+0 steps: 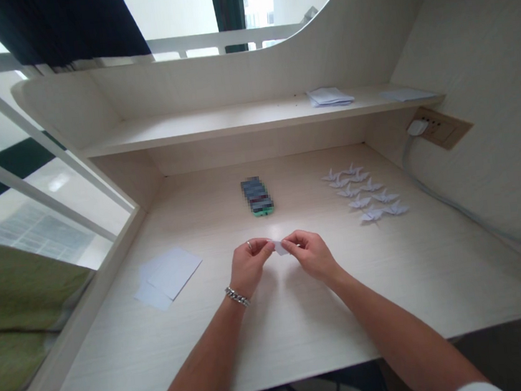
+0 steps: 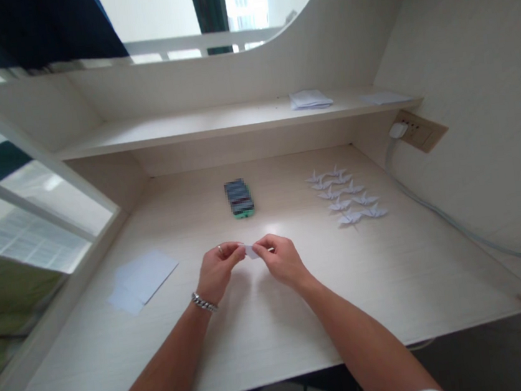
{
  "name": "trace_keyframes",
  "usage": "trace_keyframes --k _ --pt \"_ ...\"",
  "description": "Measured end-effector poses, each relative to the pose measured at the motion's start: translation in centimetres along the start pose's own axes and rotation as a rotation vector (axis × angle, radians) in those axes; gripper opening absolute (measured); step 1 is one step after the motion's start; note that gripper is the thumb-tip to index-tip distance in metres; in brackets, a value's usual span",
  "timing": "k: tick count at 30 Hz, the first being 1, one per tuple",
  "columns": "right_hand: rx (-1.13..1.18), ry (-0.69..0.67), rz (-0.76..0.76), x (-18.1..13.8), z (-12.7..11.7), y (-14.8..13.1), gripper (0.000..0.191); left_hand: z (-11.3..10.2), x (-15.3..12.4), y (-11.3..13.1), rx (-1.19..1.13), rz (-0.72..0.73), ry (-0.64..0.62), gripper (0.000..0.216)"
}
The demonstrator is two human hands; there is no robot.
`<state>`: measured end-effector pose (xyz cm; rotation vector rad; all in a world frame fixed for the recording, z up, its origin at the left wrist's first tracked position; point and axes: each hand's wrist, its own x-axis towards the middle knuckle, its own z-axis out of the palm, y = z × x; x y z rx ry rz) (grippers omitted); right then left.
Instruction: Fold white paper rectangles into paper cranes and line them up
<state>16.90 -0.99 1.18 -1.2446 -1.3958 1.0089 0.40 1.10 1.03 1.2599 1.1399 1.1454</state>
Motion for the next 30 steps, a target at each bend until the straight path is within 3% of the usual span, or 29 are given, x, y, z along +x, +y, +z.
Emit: trace_keyframes --k 8,13,18,22,28,30 --pt "-0.176 -0.096 -0.093 -0.3 0.2 -0.3 0.015 -0.1 -0.4 0.0 0.310 0.091 0.035 0.013" --pt "-0.214 -0.066 -0.116 -0.5 0.1 -0.5 0.015 0.3 -0.5 0.1 0.141 0.072 -0.039 0.020" --pt "-0.184 -0.120 -0.119 -0.5 0.1 -0.7 0.015 0.3 -0.6 0.1 0.171 0.091 -0.053 0.020" --pt "-0.078 -0.061 -0.069 -0.3 0.3 -0.2 0.017 0.4 -0.6 0.1 0.119 0.081 -0.056 0.021" --pt "0.020 -0.120 -0.056 -0.3 0.4 0.0 0.016 0.4 -1.2 0.8 0.544 0.238 -0.006 0.011" --pt "-0.019 -0.104 -0.062 -0.3 0.4 -0.2 0.016 0.6 -1.3 0.8 0.576 0.264 -0.028 0.012"
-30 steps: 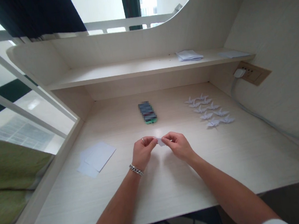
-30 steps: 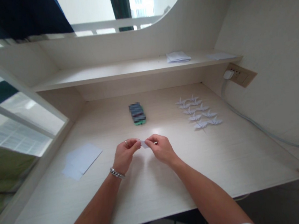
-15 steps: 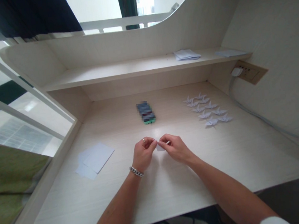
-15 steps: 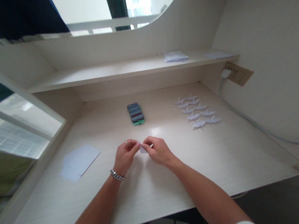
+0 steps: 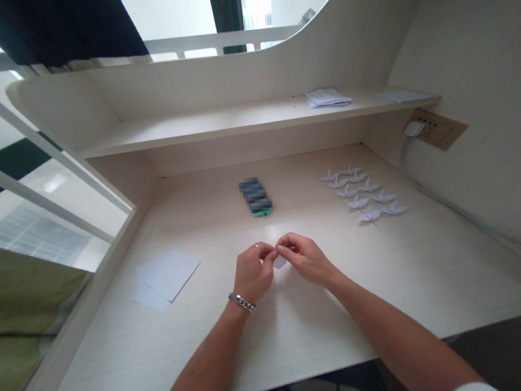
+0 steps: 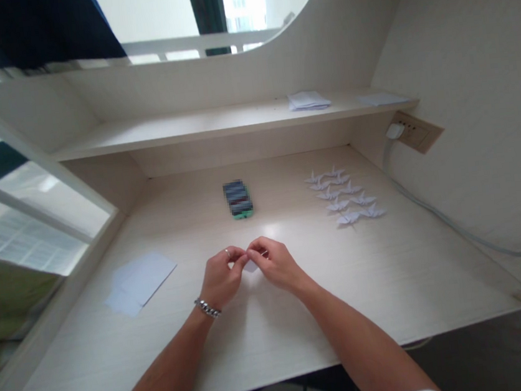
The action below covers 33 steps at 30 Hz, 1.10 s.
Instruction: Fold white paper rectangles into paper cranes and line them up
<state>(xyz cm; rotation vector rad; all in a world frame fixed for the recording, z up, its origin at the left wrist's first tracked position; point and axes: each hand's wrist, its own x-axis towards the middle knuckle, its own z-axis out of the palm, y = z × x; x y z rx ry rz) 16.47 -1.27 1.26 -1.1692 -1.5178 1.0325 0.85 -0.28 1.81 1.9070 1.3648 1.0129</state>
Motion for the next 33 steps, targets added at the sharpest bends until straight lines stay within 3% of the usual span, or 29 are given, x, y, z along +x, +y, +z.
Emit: trace_keyframes --k 6,12,18,23,28,33 --pt "0.075 0.111 0.043 0.27 -0.08 0.52 0.022 0.34 -0.07 0.14 -0.092 -0.006 -0.029 0.011" --pt "0.022 0.007 0.014 0.13 -0.15 0.08 0.017 -0.02 -0.16 0.42 0.062 0.053 0.013 0.011" --pt "0.016 0.127 0.017 0.13 -0.38 -0.09 0.019 0.13 0.03 0.14 -0.083 -0.004 0.013 0.014" --pt "-0.011 0.014 0.027 0.13 -0.47 -0.13 0.018 0.01 -0.04 0.21 0.025 0.049 0.044 0.011" --pt "-0.016 0.090 0.021 0.14 -0.43 -0.04 0.019 0.08 0.01 0.29 -0.094 0.004 0.022 0.014" --pt "0.043 0.058 0.043 0.27 -0.32 0.38 0.021 -0.21 0.09 0.14 -0.041 0.004 0.031 0.011"
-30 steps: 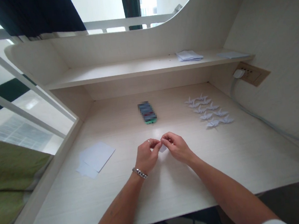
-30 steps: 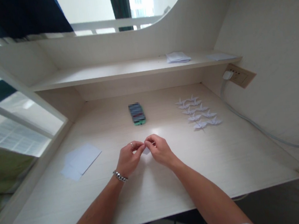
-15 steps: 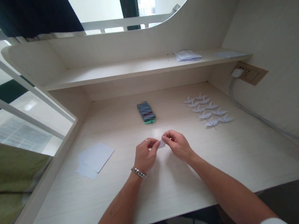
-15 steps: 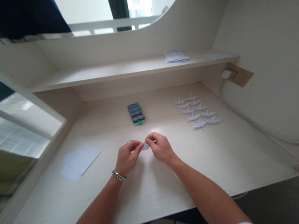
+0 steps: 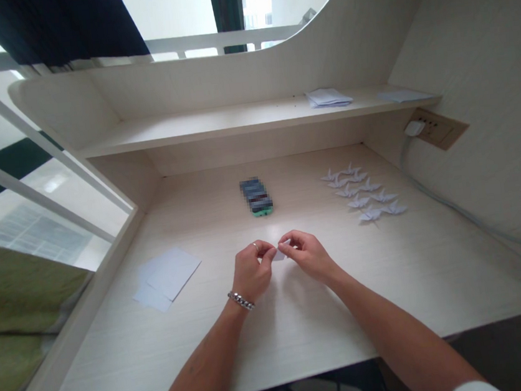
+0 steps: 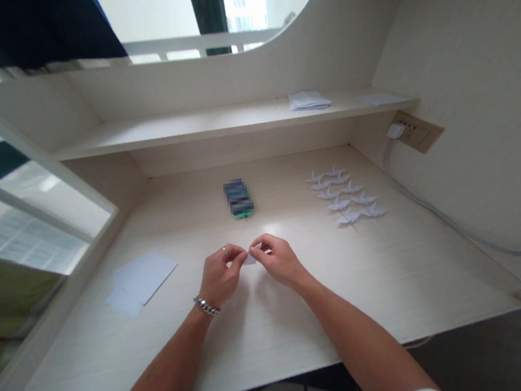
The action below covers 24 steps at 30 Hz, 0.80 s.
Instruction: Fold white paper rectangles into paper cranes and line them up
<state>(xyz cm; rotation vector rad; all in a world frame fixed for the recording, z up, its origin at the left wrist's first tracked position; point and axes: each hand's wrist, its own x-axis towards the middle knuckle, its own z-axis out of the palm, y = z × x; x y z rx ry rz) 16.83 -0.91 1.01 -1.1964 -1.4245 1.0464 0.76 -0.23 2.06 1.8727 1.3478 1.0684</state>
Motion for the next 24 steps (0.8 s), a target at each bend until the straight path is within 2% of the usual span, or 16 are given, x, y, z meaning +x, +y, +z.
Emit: trace_keyframes --k 5,10,14,16,20,24 --pt "0.075 0.076 0.038 0.4 -0.2 0.5 0.024 0.1 0.0 -0.2 -0.080 -0.054 -0.034 0.016" --pt "0.184 0.074 0.108 0.7 -0.4 0.5 0.029 0.0 0.1 -0.4 -0.071 -0.083 -0.026 0.014" --pt "0.179 0.100 0.118 0.8 -0.5 0.3 0.030 0.1 0.2 -0.6 -0.188 -0.107 -0.147 0.017" --pt "0.212 0.077 0.152 0.8 -0.4 0.4 0.033 0.2 0.3 -0.6 -0.222 -0.131 -0.161 0.018" --pt "0.187 -0.044 0.160 0.7 -0.1 0.7 0.033 0.4 0.6 -1.0 -0.342 -0.216 -0.037 0.020" --pt "0.015 -0.080 0.123 0.4 -0.3 0.7 0.024 0.5 0.7 -1.3 -0.502 -0.255 -0.080 0.022"
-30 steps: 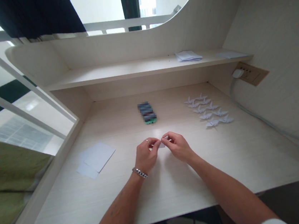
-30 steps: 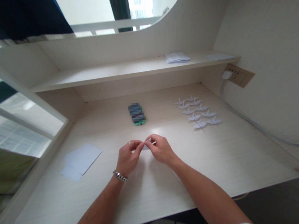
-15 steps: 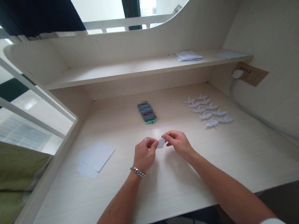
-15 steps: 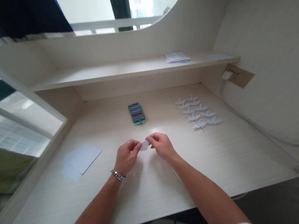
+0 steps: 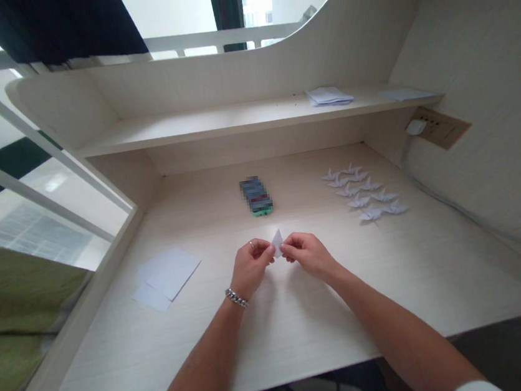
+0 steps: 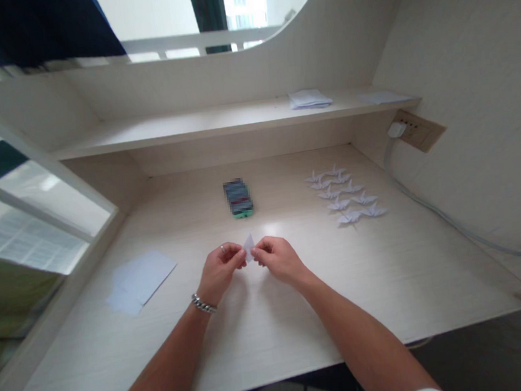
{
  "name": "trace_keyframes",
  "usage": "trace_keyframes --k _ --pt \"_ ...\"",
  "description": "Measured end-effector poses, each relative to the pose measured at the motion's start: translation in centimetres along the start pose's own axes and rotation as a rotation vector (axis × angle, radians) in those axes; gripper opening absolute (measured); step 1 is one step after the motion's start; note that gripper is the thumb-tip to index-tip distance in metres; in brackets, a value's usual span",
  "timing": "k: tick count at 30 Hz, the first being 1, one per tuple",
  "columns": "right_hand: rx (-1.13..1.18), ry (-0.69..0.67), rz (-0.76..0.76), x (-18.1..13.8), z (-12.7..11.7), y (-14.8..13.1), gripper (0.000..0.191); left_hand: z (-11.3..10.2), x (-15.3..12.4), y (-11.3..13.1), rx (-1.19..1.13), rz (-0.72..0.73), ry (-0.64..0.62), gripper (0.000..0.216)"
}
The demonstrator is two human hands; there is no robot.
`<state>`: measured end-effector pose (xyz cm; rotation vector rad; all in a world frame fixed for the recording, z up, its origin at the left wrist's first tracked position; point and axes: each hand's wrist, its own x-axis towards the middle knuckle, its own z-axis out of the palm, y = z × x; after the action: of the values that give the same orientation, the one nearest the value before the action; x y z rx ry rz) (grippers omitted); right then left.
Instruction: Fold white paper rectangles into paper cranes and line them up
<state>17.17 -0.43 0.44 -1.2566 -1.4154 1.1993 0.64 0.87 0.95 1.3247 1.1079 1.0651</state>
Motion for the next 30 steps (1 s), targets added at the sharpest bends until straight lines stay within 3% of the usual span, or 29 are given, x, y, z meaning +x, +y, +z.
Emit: trace_keyframes --k 6,15,20,30 --pt "-0.269 -0.079 -0.049 -0.7 0.1 -0.8 0.019 -0.1 -0.3 0.3 0.025 0.028 -0.100 0.021" --pt "-0.118 -0.149 -0.027 -0.5 0.5 -0.4 0.017 -0.6 0.0 0.6 -0.056 -0.002 0.085 0.024" --pt "-0.025 -0.104 -0.012 -0.3 0.7 0.1 0.018 -0.8 0.1 0.4 -0.056 -0.006 0.175 0.027" --pt "-0.104 -0.074 -0.048 -0.2 0.2 0.0 0.020 -0.5 0.5 0.1 -0.125 -0.048 0.312 0.036"
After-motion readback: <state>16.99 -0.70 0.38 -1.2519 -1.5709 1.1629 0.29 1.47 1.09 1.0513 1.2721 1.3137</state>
